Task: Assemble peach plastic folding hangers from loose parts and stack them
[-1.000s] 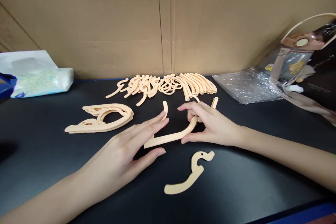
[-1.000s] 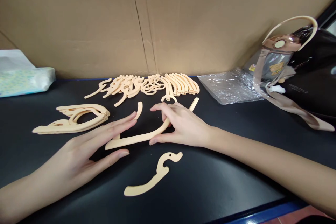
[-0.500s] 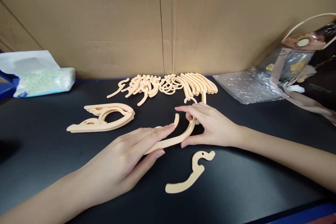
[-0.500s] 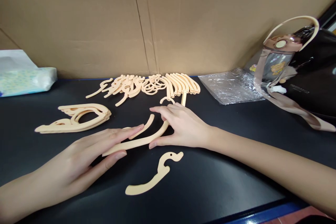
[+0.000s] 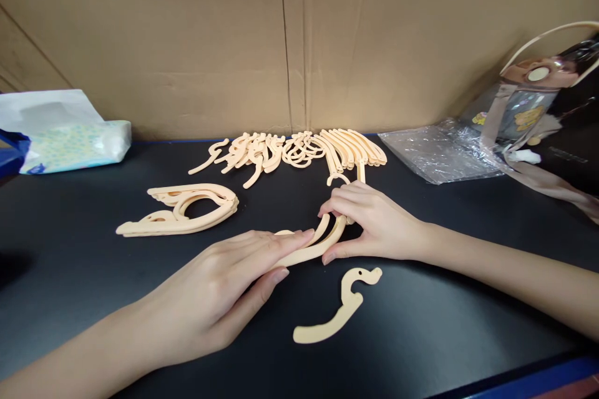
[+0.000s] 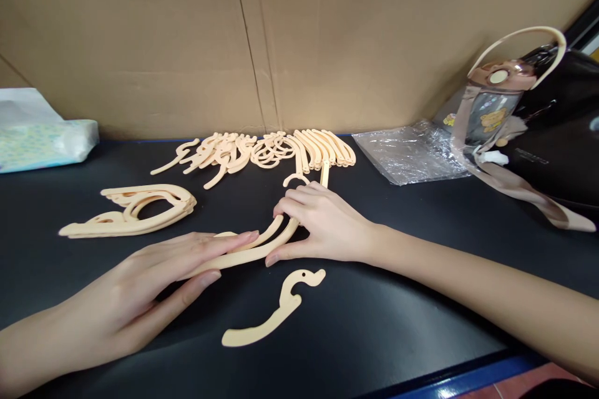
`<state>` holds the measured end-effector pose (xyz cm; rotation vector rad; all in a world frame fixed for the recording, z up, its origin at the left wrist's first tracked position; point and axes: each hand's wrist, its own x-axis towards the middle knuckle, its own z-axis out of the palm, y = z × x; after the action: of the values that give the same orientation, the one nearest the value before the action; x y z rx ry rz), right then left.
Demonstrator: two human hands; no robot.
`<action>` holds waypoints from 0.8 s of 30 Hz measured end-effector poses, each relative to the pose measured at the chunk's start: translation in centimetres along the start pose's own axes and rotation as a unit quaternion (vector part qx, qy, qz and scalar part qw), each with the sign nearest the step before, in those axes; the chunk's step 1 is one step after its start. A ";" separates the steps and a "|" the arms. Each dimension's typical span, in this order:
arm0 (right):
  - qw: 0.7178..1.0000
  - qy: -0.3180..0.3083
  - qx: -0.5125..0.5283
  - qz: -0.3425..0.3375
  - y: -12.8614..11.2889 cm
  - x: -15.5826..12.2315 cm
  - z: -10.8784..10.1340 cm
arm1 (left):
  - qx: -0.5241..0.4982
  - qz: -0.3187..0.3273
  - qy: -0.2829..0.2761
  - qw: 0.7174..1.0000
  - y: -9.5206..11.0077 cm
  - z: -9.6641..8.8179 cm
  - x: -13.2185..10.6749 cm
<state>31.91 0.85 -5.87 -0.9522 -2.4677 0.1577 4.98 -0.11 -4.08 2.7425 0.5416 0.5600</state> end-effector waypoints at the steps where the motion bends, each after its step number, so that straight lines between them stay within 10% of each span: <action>1: 1.000 0.002 0.002 -0.007 0.0 0.0 0.0 | 0.000 0.003 0.001 1.000 0.0 0.0 0.0; 24: 0.995 -0.015 0.010 -0.096 -0.2 -0.4 -0.4 | 0.105 -0.004 0.027 0.994 -1.4 -0.1 0.4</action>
<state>32.24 0.43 -5.61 -0.7040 -2.5639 0.1315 4.87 1.35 -4.41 2.9279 0.6598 0.6089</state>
